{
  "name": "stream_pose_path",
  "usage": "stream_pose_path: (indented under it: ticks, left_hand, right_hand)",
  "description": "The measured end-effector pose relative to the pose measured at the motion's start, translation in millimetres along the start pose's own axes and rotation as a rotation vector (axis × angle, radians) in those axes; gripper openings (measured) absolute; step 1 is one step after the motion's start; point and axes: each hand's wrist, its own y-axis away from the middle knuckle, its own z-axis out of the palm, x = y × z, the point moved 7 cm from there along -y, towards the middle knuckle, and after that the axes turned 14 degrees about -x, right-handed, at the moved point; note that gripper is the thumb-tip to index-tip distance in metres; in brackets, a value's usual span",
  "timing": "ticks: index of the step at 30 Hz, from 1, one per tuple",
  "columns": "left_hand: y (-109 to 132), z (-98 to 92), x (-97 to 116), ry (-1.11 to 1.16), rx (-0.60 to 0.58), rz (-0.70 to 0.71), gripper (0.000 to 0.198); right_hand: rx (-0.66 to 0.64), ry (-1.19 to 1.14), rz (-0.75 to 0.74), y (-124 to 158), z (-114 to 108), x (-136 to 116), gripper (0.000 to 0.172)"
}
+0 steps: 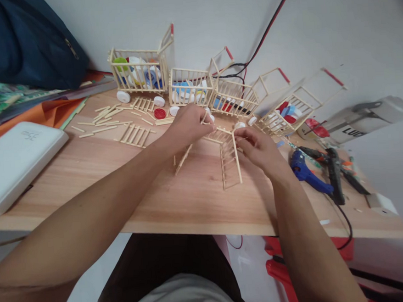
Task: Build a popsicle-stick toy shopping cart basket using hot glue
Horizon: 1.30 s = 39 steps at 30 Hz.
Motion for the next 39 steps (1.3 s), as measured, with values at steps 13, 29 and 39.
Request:
stream_pose_path:
  ticks: [13, 29, 39]
  left_hand:
    - [-1.4, 5.1, -5.0, -0.021, -0.092, -0.031, 0.029]
    - [71.9, -17.8, 64.7, -0.307, 0.133, 0.093, 0.018]
    - [58.7, 62.0, 40.7, -0.385, -0.105, 0.095, 0.035]
  right_hand:
    - [0.037, -0.107, 0.002, 6.4, 2.1, 15.1, 0.026]
    - [-0.011, 0.092, -0.075, 0.2, -1.6, 4.2, 0.023]
    - [0.006, 0.081, -0.051, 7.8, 2.8, 7.0, 0.021]
